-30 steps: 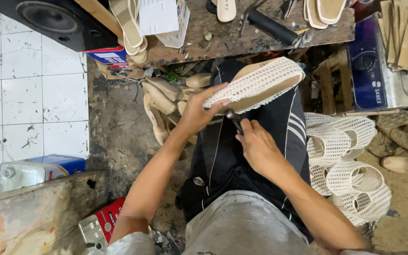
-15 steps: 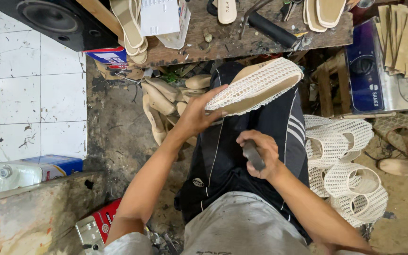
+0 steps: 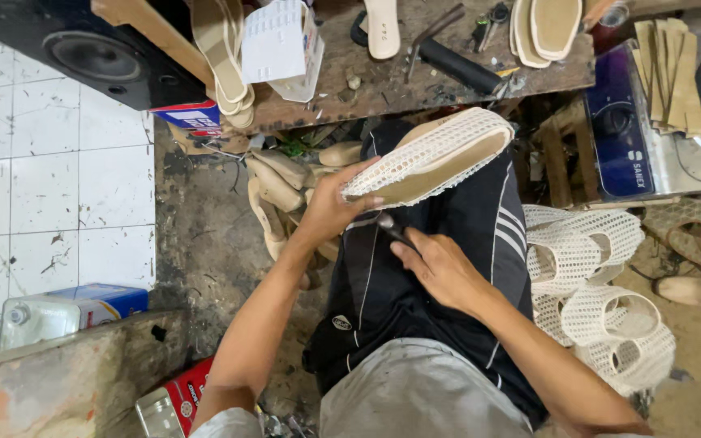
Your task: The person selects a slipper sole and a white mesh upper, then uses a hammer to tap the upper onto the sole, securing it in place. The person repeats the hammering process to ensure the upper is firmly attached.
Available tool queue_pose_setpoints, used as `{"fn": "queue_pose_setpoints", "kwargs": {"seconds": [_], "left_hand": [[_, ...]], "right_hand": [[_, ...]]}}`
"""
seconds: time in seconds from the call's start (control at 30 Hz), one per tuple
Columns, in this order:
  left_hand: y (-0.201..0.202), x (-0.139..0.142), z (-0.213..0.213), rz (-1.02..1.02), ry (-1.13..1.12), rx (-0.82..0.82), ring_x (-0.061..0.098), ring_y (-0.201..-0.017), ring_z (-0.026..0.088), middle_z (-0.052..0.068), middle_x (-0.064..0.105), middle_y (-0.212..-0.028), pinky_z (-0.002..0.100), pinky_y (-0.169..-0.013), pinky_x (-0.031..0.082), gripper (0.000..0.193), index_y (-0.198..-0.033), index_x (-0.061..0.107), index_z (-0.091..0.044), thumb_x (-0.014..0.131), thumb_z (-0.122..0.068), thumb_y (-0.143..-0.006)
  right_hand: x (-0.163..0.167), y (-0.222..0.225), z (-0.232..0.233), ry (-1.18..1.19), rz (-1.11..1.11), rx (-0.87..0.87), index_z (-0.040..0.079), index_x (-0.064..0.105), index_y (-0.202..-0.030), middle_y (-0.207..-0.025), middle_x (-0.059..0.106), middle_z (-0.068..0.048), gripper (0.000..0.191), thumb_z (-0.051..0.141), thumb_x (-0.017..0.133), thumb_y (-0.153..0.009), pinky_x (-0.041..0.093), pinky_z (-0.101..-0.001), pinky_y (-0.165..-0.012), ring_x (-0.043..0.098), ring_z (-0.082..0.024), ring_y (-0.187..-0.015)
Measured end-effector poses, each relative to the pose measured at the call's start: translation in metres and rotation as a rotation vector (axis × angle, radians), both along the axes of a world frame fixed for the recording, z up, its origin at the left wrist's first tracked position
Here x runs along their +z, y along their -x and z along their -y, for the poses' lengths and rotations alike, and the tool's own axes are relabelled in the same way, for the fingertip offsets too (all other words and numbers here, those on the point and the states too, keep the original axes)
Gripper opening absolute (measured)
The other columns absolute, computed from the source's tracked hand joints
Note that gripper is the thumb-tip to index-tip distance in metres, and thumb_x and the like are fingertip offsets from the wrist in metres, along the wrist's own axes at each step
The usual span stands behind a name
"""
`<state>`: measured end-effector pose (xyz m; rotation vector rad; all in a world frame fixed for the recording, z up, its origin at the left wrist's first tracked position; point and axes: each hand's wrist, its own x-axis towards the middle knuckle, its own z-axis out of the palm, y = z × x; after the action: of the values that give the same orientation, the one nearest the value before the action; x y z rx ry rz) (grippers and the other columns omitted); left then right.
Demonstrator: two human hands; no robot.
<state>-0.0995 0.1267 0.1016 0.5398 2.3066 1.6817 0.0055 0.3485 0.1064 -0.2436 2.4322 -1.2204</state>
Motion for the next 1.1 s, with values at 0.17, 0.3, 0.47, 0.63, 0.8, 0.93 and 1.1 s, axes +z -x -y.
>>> {"fn": "queue_pose_setpoints", "kwargs": {"seconds": [0.17,0.3,0.47,0.63,0.8,0.93,1.1], "left_hand": [[-0.016,0.012,0.003,0.251,-0.194,-0.156,0.063,-0.115,0.007,0.006,0.07,-0.132,0.027,-0.101,0.054,0.066,-0.145,0.059,-0.003,0.08,0.002,-0.082],[-0.018,0.043,-0.003,0.307,-0.169,-0.332,0.068,-0.114,0.014,0.014,0.075,-0.127,0.033,-0.102,0.056,0.064,-0.137,0.065,0.0,0.086,0.004,-0.076],[-0.005,0.076,-0.067,0.405,-0.873,-0.044,0.072,-0.117,0.029,0.023,0.072,-0.128,0.041,-0.105,0.058,0.045,-0.132,0.059,0.003,0.072,0.0,-0.088],[0.016,0.097,-0.101,0.119,-0.817,-0.026,0.069,-0.12,0.025,0.022,0.07,-0.13,0.038,-0.108,0.055,0.046,-0.137,0.057,0.006,0.071,0.006,-0.093],[0.034,0.09,-0.128,-0.112,-0.607,0.082,0.065,-0.119,0.017,0.014,0.069,-0.129,0.032,-0.109,0.052,0.045,-0.138,0.057,0.006,0.072,0.008,-0.095],[0.042,0.078,-0.14,-0.156,-0.605,0.157,0.064,-0.116,0.015,0.009,0.068,-0.127,0.031,-0.107,0.052,0.046,-0.14,0.056,0.006,0.072,0.007,-0.097],[0.032,0.078,-0.141,-0.216,-0.564,0.26,0.063,-0.121,0.014,0.009,0.065,-0.131,0.03,-0.11,0.051,0.048,-0.143,0.052,0.004,0.07,0.004,-0.099]], "right_hand": [[-0.009,-0.041,-0.066,0.95,0.016,-0.473,0.003,0.055,-0.132,-0.125,0.068,-0.02,0.056,0.05,0.037,-0.108,0.059,-0.0479,-0.092,0.07,-0.036,-0.112],[-0.011,-0.062,-0.108,1.516,0.47,-0.594,-0.001,0.052,-0.144,-0.13,0.066,-0.024,0.08,0.064,0.029,-0.105,0.06,-0.0543,-0.079,0.069,-0.037,-0.112],[-0.018,-0.062,-0.081,1.752,0.523,-0.684,0.002,0.052,-0.143,-0.13,0.067,-0.02,0.074,0.061,0.029,-0.104,0.059,-0.055,-0.083,0.068,-0.034,-0.111],[-0.017,-0.061,-0.056,0.87,0.257,-0.469,-0.002,0.068,-0.121,-0.104,0.078,-0.02,0.069,0.057,0.037,-0.102,0.06,-0.043,-0.081,0.075,-0.03,-0.094],[0.0,-0.087,-0.035,-0.004,-0.272,-0.119,0.004,0.067,-0.107,-0.102,0.066,-0.013,0.029,0.017,0.076,-0.084,0.053,-0.0436,-0.078,0.065,-0.036,-0.093],[0.0,-0.085,-0.018,-0.052,-0.076,-0.129,0.002,0.063,-0.112,-0.106,0.055,-0.016,0.035,0.017,0.076,-0.084,0.05,-0.0468,-0.078,0.061,-0.038,-0.09],[-0.002,-0.077,-0.026,0.076,0.138,-0.143,0.001,0.061,-0.108,-0.106,0.055,-0.015,0.028,0.021,0.071,-0.092,0.049,-0.0444,-0.081,0.062,-0.036,-0.098]]}}
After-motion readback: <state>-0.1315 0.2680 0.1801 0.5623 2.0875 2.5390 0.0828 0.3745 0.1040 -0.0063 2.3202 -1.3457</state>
